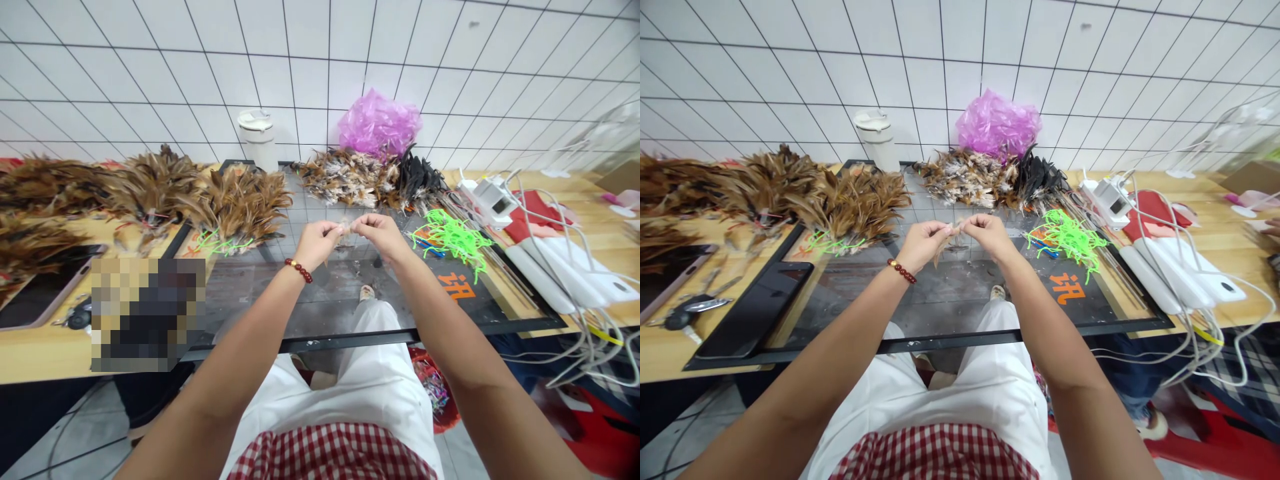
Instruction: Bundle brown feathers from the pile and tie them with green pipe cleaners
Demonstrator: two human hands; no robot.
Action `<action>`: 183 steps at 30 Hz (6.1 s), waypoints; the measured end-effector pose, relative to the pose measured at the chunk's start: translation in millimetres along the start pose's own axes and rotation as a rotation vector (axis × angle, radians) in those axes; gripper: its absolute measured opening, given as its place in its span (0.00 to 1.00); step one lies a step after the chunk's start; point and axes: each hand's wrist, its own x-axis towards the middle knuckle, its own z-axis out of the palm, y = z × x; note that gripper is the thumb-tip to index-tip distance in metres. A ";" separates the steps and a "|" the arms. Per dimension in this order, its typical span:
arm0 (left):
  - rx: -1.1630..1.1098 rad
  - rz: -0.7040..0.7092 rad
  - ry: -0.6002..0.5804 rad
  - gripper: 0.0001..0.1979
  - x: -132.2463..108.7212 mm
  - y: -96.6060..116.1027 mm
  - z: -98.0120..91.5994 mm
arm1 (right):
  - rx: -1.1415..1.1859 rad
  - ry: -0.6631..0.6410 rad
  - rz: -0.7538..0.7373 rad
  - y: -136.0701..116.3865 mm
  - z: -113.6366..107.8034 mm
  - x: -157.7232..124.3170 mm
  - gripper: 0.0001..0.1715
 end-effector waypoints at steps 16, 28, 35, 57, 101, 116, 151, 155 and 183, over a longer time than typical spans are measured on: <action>-0.110 -0.029 -0.020 0.11 -0.6 -1.1 1.7 | 0.008 -0.025 -0.014 -3.1 -1.7 -1.4 0.15; -0.127 -0.038 0.098 0.09 0.8 1.7 1.2 | 0.041 -0.058 -0.126 -4.9 -5.3 -1.9 0.13; -0.422 -0.227 -0.125 0.14 -4.2 9.6 1.2 | -0.038 -0.060 -0.279 -3.5 1.9 -5.0 0.14; -0.498 -0.279 -0.067 0.12 -2.4 7.4 1.0 | -0.241 -0.227 -0.493 1.1 0.2 -2.8 0.19; -0.425 -0.232 0.129 0.08 3.4 12.1 -8.3 | -0.582 -0.024 -0.442 -10.2 -19.2 -3.7 0.09; -0.417 -0.197 -0.018 0.11 -5.6 13.0 3.8 | -0.055 0.093 -0.160 -9.0 -19.2 3.4 0.20; -0.534 -0.218 -0.150 0.10 -8.1 16.6 4.3 | -0.053 -0.037 -0.259 -9.7 4.5 -5.4 0.19; -0.554 -0.219 -0.170 0.09 -7.5 15.5 4.6 | 0.041 -0.125 -0.206 -13.7 1.9 -7.3 0.23; -0.567 -0.276 0.100 0.10 0.5 13.5 -2.3 | -0.441 -0.316 -0.180 -5.8 -5.9 -6.4 0.07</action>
